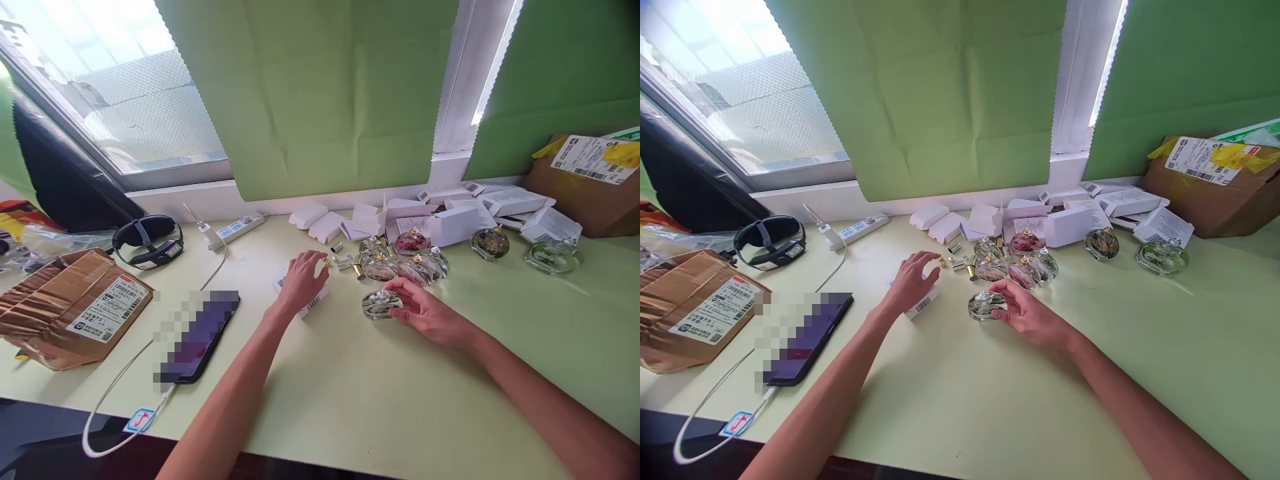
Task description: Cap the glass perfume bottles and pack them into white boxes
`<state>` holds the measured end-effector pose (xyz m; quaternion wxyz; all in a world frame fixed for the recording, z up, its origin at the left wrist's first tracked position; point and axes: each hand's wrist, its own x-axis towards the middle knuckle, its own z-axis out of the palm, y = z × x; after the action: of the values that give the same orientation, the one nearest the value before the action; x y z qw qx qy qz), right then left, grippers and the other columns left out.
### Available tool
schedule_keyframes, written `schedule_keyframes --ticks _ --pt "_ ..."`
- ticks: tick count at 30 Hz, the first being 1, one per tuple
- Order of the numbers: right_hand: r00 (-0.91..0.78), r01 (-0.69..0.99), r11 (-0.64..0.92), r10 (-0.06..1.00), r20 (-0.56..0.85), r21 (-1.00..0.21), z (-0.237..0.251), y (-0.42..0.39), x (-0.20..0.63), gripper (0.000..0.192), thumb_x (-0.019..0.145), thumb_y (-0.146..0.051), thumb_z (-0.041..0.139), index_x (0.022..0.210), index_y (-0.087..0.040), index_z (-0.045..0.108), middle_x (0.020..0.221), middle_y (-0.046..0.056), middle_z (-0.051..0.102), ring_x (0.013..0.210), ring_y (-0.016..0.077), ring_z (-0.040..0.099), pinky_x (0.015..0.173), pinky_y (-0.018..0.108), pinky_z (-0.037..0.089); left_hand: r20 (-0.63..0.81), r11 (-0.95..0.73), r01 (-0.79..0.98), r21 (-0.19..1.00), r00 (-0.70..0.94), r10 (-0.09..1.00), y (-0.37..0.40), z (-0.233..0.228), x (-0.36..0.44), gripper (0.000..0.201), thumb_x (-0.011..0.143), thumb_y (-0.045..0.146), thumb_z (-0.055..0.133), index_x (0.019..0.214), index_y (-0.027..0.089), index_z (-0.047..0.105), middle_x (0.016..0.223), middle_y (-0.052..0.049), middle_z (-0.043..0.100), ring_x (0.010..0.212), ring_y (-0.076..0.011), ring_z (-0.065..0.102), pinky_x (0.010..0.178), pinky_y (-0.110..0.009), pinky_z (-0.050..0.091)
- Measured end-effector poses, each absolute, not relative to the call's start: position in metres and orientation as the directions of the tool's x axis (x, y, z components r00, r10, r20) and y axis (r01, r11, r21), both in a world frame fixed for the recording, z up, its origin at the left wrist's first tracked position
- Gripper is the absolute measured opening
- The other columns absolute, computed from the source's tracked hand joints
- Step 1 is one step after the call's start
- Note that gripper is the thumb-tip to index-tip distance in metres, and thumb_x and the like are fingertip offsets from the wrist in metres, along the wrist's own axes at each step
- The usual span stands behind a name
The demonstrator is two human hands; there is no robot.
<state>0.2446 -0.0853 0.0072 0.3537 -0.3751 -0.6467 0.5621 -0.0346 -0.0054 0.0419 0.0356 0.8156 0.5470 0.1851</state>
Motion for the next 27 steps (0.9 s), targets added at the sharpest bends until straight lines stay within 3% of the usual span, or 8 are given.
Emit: schedule_keyframes --ticks 5,12,18,27 --pt "-0.434 0.049 0.104 0.898 0.073 -0.993 0.002 -0.082 0.241 0.038 0.091 -0.041 0.067 0.122 -0.027 0.050 0.132 0.008 0.058 0.125 0.0210 0.056 0.109 0.040 0.045 0.114 -0.409 0.901 0.147 0.395 0.912 0.023 0.053 -0.021 0.037 0.095 0.023 0.046 0.132 0.020 0.055 0.135 -0.011 0.058 0.125 -0.0261 0.053 0.104 -0.040 0.042" --pt "-0.424 0.042 0.099 0.903 0.072 -0.994 0.000 -0.080 0.240 0.038 0.091 -0.040 0.067 0.123 -0.028 0.051 0.133 0.007 0.058 0.124 0.0214 0.058 0.109 0.042 0.045 -0.113 -0.500 0.863 0.078 0.505 0.855 0.056 0.065 -0.005 0.030 0.084 0.012 0.059 0.110 0.024 0.068 0.112 -0.005 0.069 0.106 -0.0216 0.063 0.089 -0.029 0.046" --pt "-0.420 0.051 0.096 0.905 0.066 -0.994 -0.001 -0.081 0.241 0.038 0.091 -0.040 0.067 0.123 -0.028 0.051 0.132 0.007 0.058 0.122 0.0217 0.058 0.108 0.042 0.046 -0.111 -0.508 0.860 0.054 0.511 0.852 0.063 0.053 -0.007 0.029 0.085 0.007 0.054 0.106 0.021 0.069 0.108 -0.007 0.070 0.105 -0.0220 0.063 0.092 -0.031 0.044" --pt "-0.397 0.091 0.129 0.914 0.083 -0.987 0.000 -0.082 0.243 0.039 0.090 -0.041 0.067 0.123 -0.028 0.051 0.126 0.006 0.058 0.125 0.0207 0.056 0.109 0.040 0.045 -0.065 -0.526 0.842 0.123 0.536 0.842 0.068 0.055 -0.011 0.024 0.082 0.011 0.059 0.094 0.020 0.077 0.095 -0.007 0.073 0.089 -0.0204 0.065 0.076 -0.026 0.049"
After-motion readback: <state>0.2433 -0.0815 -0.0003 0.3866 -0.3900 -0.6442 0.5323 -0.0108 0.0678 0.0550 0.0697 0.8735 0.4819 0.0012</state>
